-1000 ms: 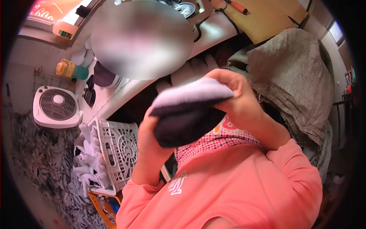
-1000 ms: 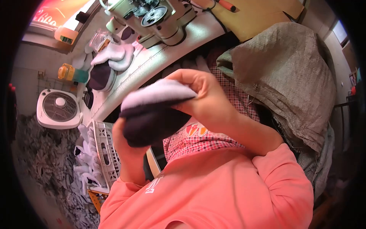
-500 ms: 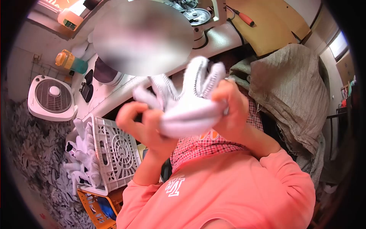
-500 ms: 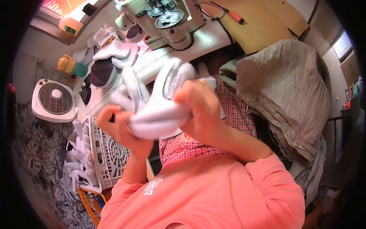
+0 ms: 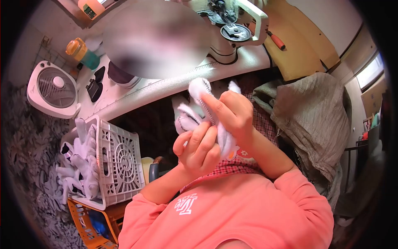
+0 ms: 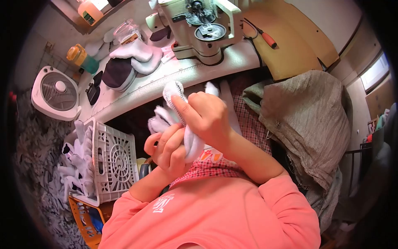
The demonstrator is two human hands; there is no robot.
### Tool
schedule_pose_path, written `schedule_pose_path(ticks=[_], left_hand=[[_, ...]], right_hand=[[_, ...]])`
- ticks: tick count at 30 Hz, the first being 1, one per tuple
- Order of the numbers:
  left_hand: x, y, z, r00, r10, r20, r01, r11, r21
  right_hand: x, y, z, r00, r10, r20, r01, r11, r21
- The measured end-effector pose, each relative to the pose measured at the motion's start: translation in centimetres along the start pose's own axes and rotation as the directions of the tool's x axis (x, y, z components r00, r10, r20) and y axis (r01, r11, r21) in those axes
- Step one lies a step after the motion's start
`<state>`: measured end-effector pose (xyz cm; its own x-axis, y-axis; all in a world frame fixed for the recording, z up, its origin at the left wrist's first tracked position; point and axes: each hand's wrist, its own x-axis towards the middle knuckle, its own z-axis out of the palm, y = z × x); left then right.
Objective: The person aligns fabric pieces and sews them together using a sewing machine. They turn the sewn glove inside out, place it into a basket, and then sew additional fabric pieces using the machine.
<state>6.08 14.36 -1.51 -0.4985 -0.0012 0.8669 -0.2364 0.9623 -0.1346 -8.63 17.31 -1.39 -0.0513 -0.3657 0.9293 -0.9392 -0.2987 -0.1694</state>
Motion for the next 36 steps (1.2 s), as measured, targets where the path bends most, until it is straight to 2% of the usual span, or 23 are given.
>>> schedule_pose_path(ticks=[2,3,7,9,10,11,12,13,14,15,18,20,23,25,26,28,29,30,31,32,34,35,36], left_hand=[[-0.4,0.1,0.2,0.996,-0.093,0.01,0.093,0.987,-0.131],[-0.4,0.0,0.2,0.995,-0.1,0.011,0.101,0.978,-0.181],[0.0,-0.4,-0.3,0.986,-0.154,0.07,0.166,0.959,-0.229],[0.4,-1.9,-0.1,0.953,-0.216,0.21,0.259,0.945,-0.199],[0.4,-3.4,0.8,0.959,-0.227,0.171,0.244,0.966,-0.084],[0.6,-4.8,1.1,0.942,-0.273,0.198,0.288,0.956,-0.051],[0.2,-6.3,1.6,0.922,-0.318,0.22,0.337,0.94,-0.053],[-0.2,-6.9,1.9,0.909,-0.338,0.243,0.365,0.928,-0.072],[-0.5,-7.3,2.0,0.896,-0.354,0.267,0.389,0.917,-0.09],[-0.4,-7.2,2.0,0.882,-0.377,0.283,0.42,0.901,-0.108],[-0.5,-7.8,2.2,0.834,-0.444,0.327,0.509,0.848,-0.148],[-1.5,-8.8,2.7,0.744,-0.484,0.461,0.63,0.737,-0.243],[-0.5,-8.1,1.6,0.783,-0.485,0.389,0.575,0.803,-0.156],[0.0,-7.0,1.1,0.851,-0.43,0.302,0.476,0.874,-0.098],[0.3,-5.9,0.8,0.873,-0.383,0.303,0.429,0.897,-0.102],[-0.8,-2.8,1.4,0.925,-0.245,0.292,0.303,0.937,-0.174],[-1.3,-2.1,1.5,0.927,-0.245,0.285,0.302,0.937,-0.176],[-1.5,-1.5,1.5,0.921,-0.238,0.309,0.319,0.917,-0.242],[-1.4,-1.2,1.7,0.915,-0.232,0.329,0.335,0.892,-0.303],[-1.3,-1.7,1.8,0.917,-0.235,0.322,0.335,0.892,-0.302],[-0.5,-3.4,1.4,0.917,-0.313,0.247,0.363,0.912,-0.19],[-0.2,-3.4,1.0,0.904,-0.322,0.281,0.379,0.908,-0.181],[-0.2,-3.1,1.0,0.903,-0.321,0.286,0.38,0.907,-0.183]], right_hand=[[0.0,0.1,0.3,0.998,0.065,-0.011,-0.066,0.996,-0.065],[0.0,0.0,0.5,0.993,0.11,-0.04,-0.111,0.994,-0.021],[0.3,0.4,1.1,0.987,0.143,-0.077,-0.14,0.989,0.044],[-0.5,1.1,0.8,0.974,0.224,0.034,-0.226,0.958,0.179],[-1.1,1.4,0.6,0.962,0.257,0.093,-0.273,0.932,0.24],[-2.1,0.8,0.1,0.882,0.382,0.276,-0.459,0.828,0.321],[-2.4,0.2,0.3,0.877,0.382,0.293,-0.466,0.825,0.321],[-2.6,-0.7,0.9,0.744,0.514,0.428,-0.661,0.473,0.582],[-2.8,-1.3,1.4,0.588,0.548,0.595,-0.716,0.01,0.698],[-2.9,-1.3,1.4,0.582,0.544,0.604,-0.721,0.001,0.693],[-2.8,-0.5,1.5,0.501,0.282,0.818,-0.656,-0.493,0.571],[-3.0,-0.9,2.0,0.533,0.232,0.814,-0.67,-0.472,0.573],[-2.9,-0.9,1.7,0.559,0.269,0.784,-0.662,-0.425,0.618],[-3.1,-0.1,1.1,0.515,0.521,0.681,-0.758,-0.094,0.645],[-3.8,0.9,1.5,0.586,0.654,0.48,-0.734,0.176,0.656],[-3.6,2.3,0.9,0.637,0.748,0.188,-0.762,0.574,0.299],[-3.5,2.3,0.6,0.641,0.745,0.186,-0.759,0.579,0.297],[-3.4,2.1,0.1,0.789,0.599,0.137,-0.611,0.789,0.068],[-3.0,2.0,-0.4,0.901,0.412,0.139,-0.388,0.906,-0.169],[-2.3,1.9,-0.4,0.961,0.256,0.102,-0.242,0.961,-0.134],[-0.8,0.5,-1.4,0.963,0.043,0.265,-0.057,0.997,0.047],[-1.1,0.0,-1.1,0.953,0.066,0.296,-0.13,0.971,0.202],[-1.8,-0.2,-1.0,0.952,0.071,0.298,-0.135,0.97,0.2]])
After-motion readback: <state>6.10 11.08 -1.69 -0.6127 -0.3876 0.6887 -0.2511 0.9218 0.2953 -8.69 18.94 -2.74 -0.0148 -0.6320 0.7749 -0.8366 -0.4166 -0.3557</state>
